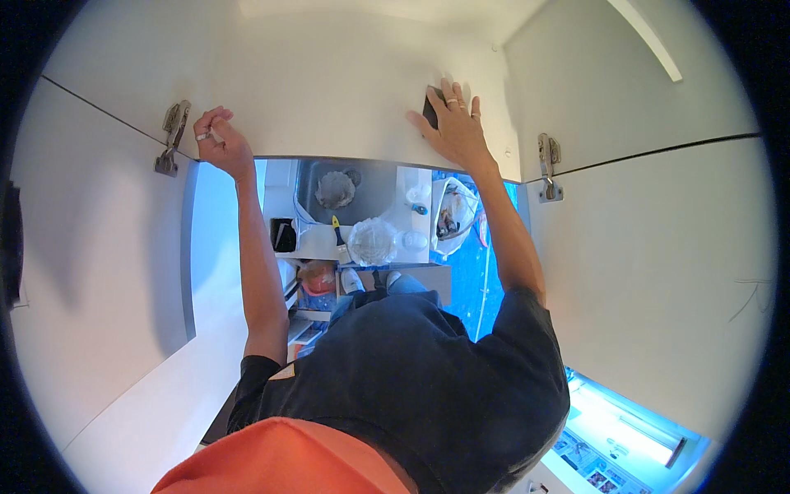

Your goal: The person cleans the inside of a white kitchen cabinet using a cloth and a sanding block. They wipe the interior surfaces, sand the edges, and repeatedly switch between wiping and sanding while standing in a renovation site.

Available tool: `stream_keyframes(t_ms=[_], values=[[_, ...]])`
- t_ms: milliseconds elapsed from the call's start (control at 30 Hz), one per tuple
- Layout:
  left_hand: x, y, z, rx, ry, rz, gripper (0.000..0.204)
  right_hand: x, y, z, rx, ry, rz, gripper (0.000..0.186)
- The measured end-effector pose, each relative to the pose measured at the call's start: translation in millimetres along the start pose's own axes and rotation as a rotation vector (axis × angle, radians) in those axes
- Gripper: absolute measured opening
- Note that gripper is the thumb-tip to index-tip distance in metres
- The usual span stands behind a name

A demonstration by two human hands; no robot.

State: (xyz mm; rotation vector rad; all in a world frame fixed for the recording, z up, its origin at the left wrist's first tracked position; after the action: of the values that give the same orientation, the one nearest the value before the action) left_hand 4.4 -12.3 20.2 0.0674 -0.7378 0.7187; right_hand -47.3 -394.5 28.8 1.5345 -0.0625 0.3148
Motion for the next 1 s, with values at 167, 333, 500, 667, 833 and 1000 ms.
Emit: stream_keyframes(t_ms=[167,333,500,667,833,1000], values=[[1.0,-1.6,0.2,0.009,-0.026,-0.003,0.015,7.2,-10.3,15.5,0.13,-0.001,0.162,0.063],[-0.2,-1.3,0.9,-0.021,-0.006,0.021,0.015,61.3,-36.3,62.3,-0.04,-0.016,0.162,0.056],[1.7,-2.5,3.4,0.053,-0.022,-0.039,0.015,92.3,-47.5,95.8,-0.078,-0.014,0.188,0.055],[-1.2,-3.6,-1.9,-0.004,-0.013,0.02,0.015,52.0,-40.2,70.1,-0.042,0.019,0.234,0.062],[1.1,-3.0,0.3,0.07,-0.063,-0.014,0.013,108.8,-47.9,80.6,-0.058,-0.18,0.183,0.067],[-0.2,-2.5,-4.8,0.01,-0.03,0.029,0.012,69.2,-45.5,-24.3,0.058,0.293,0.296,0.069]])
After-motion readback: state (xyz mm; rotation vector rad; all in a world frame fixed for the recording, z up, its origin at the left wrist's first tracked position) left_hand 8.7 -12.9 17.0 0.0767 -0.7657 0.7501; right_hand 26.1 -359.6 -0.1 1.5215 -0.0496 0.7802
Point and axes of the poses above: each hand's wrist, its own x-axis towards the middle knuckle, its own y-axis out of the back of the hand, z = x × y, the point moved 3 cm from there along x, towards the middle knuckle, and after that the axes turned 1 degree about y, right-handed, at the moved point
